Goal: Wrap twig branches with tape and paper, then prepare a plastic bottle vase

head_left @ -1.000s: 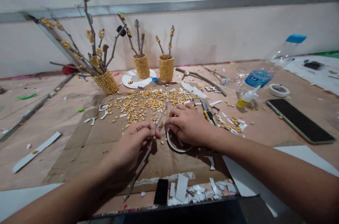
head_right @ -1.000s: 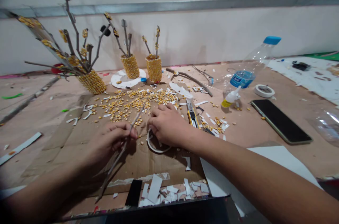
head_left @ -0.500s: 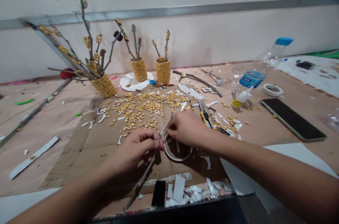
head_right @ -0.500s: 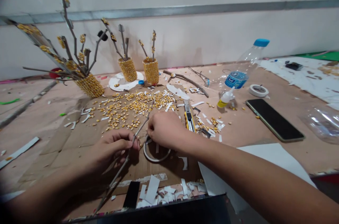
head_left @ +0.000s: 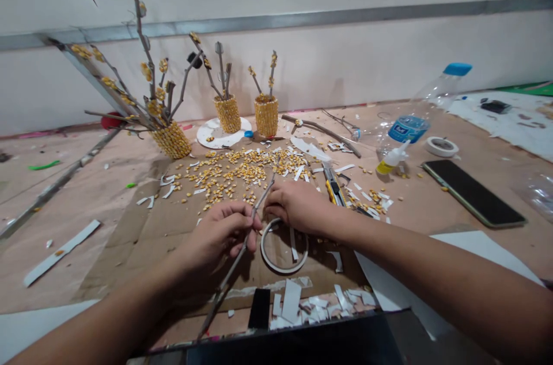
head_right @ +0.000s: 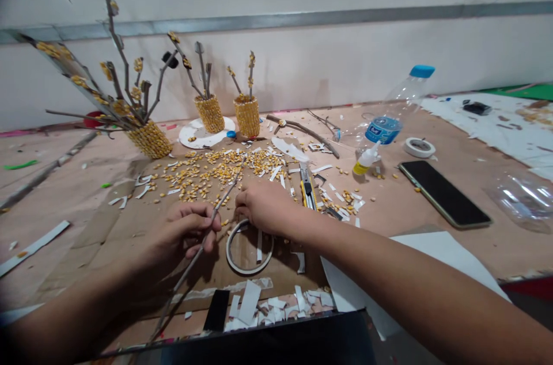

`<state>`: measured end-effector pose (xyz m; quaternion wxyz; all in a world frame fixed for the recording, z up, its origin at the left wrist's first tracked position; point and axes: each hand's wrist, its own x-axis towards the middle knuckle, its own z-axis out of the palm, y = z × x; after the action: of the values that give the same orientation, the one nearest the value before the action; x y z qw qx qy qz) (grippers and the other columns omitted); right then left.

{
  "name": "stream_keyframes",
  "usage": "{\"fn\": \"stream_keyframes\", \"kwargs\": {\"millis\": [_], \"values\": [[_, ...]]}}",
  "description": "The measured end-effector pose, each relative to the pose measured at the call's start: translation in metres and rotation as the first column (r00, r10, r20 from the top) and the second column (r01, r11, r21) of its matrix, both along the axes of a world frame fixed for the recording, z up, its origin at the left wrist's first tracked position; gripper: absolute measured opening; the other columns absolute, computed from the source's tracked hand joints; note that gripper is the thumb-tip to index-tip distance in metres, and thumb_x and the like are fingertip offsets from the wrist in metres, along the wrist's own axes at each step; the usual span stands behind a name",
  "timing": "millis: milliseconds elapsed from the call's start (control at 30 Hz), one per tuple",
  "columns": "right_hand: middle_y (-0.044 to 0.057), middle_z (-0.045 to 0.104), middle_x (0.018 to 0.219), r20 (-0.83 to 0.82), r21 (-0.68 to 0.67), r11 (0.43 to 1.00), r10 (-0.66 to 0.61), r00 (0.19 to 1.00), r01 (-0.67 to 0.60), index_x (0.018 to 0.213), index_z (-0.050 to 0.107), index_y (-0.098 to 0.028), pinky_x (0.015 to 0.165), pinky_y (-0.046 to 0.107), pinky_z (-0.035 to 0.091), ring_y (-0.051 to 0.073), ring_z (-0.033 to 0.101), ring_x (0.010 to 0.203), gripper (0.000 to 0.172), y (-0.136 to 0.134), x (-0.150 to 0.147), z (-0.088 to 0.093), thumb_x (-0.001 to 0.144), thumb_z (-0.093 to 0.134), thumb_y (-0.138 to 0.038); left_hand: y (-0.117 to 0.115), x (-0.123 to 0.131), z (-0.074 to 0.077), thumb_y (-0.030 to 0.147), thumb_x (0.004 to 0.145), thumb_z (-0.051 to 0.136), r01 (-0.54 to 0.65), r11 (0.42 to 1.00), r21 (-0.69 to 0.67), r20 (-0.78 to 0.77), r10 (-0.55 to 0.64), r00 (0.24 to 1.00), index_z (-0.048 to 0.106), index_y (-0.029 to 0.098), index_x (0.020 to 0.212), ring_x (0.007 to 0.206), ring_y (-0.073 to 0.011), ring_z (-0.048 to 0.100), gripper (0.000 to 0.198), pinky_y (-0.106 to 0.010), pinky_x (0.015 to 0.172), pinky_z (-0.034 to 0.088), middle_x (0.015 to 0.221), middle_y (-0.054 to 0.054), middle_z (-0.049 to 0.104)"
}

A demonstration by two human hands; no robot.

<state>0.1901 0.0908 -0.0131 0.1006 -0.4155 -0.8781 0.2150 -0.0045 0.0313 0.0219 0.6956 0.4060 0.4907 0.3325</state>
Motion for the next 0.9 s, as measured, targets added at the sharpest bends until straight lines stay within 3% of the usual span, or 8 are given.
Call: {"fn": "stream_keyframes", "kwargs": {"millis": [133, 233, 300, 400, 467, 567, 733, 900], "values": [[0.011, 0.076, 0.095, -0.017, -0.015, 1.000, -0.016, 1.000, 0.015, 0.095, 0.073, -0.016, 0.071, 0.030, 0.043, 0.022, 0.067, 0.084, 0.006, 0.001, 0.002, 0.001, 0.093, 0.068, -0.014, -0.001, -0.001, 0.000, 0.031, 0.072, 0.078, -0.048, 0.999, 0.009, 0.027, 0.048, 0.998, 0.071, 0.014, 0.081, 0.030, -0.0031, 0.033, 0.020, -0.012, 0.033, 0.021, 0.048, -0.002, 0.066], [0.010, 0.075, 0.097, -0.102, -0.018, 0.997, -0.070, 0.992, 0.069, 0.097, 0.068, -0.016, 0.074, 0.029, 0.047, 0.020, 0.067, 0.087, 0.009, -0.003, 0.008, 0.005, 0.096, 0.061, -0.010, -0.005, 0.000, -0.004, 0.030, 0.076, 0.079, -0.056, 0.998, -0.004, 0.100, 0.056, 0.993, 0.070, 0.015, 0.090, 0.031, -0.0041, 0.040, 0.022, -0.011, 0.034, 0.029, 0.054, -0.003, 0.071], [0.006, 0.074, 0.089, -0.273, -0.110, 0.988, -0.134, 0.952, 0.108, 0.095, 0.066, -0.017, 0.073, 0.028, 0.050, 0.016, 0.067, 0.081, 0.011, -0.009, 0.013, 0.008, 0.100, 0.056, -0.012, -0.008, 0.000, -0.007, 0.031, 0.080, 0.079, -0.017, 1.000, 0.001, 0.160, 0.017, 0.987, 0.069, 0.016, 0.092, 0.034, -0.0058, 0.049, 0.022, -0.012, 0.036, 0.036, 0.059, -0.005, 0.074], [0.001, 0.071, 0.076, -0.639, -0.453, 0.891, -0.313, 0.703, -0.015, 0.089, 0.065, -0.019, 0.067, 0.028, 0.054, 0.014, 0.068, 0.069, 0.008, -0.020, 0.017, 0.011, 0.097, 0.063, -0.021, -0.013, -0.001, -0.014, 0.033, 0.086, 0.079, 0.066, 0.998, -0.005, 0.208, -0.064, 0.976, 0.067, 0.016, 0.093, 0.038, -0.0074, 0.056, 0.022, -0.012, 0.039, 0.043, 0.064, -0.006, 0.077], [0.001, 0.072, 0.075, -0.730, -0.569, 0.805, -0.399, 0.556, -0.169, 0.089, 0.066, -0.019, 0.069, 0.029, 0.056, 0.015, 0.070, 0.070, 0.010, -0.027, 0.015, 0.013, 0.093, 0.069, -0.028, -0.015, -0.002, -0.018, 0.035, 0.087, 0.080, 0.096, 0.995, -0.022, 0.207, -0.089, 0.974, 0.065, 0.017, 0.095, 0.039, -0.0076, 0.058, 0.025, -0.013, 0.040, 0.045, 0.065, -0.006, 0.077], [0.000, 0.071, 0.074, -0.762, -0.596, 0.766, -0.445, 0.471, -0.241, 0.091, 0.065, -0.020, 0.072, 0.031, 0.056, 0.015, 0.070, 0.072, 0.018, -0.035, 0.011, 0.014, 0.091, 0.073, -0.036, -0.018, -0.002, -0.022, 0.041, 0.087, 0.083, 0.101, 0.995, -0.010, 0.181, -0.098, 0.979, 0.063, 0.017, 0.098, 0.039, -0.0077, 0.059, 0.033, -0.012, 0.039, 0.043, 0.067, -0.004, 0.078], [-0.002, 0.065, 0.079, -0.774, -0.539, 0.840, -0.466, 0.428, -0.061, 0.088, 0.066, -0.020, 0.072, 0.029, 0.050, 0.012, 0.060, 0.072, 0.015, -0.045, 0.005, 0.012, 0.088, 0.074, -0.033, -0.023, 0.003, -0.020, 0.049, 0.084, 0.086, 0.119, 0.991, 0.057, 0.139, -0.126, 0.982, 0.063, 0.016, 0.099, 0.044, -0.0077, 0.063, 0.043, -0.013, 0.042, 0.048, 0.071, -0.005, 0.078], [-0.002, 0.064, 0.080, -0.746, -0.596, 0.801, -0.524, 0.412, -0.060, 0.089, 0.066, -0.020, 0.074, 0.030, 0.049, 0.014, 0.060, 0.075, 0.018, -0.049, 0.003, 0.010, 0.086, 0.076, -0.035, -0.025, 0.008, -0.014, 0.052, 0.083, 0.086, 0.171, 0.984, 0.044, 0.099, -0.174, 0.980, 0.062, 0.017, 0.100, 0.047, -0.0080, 0.065, 0.046, -0.016, 0.047, 0.052, 0.073, -0.004, 0.078]]}}
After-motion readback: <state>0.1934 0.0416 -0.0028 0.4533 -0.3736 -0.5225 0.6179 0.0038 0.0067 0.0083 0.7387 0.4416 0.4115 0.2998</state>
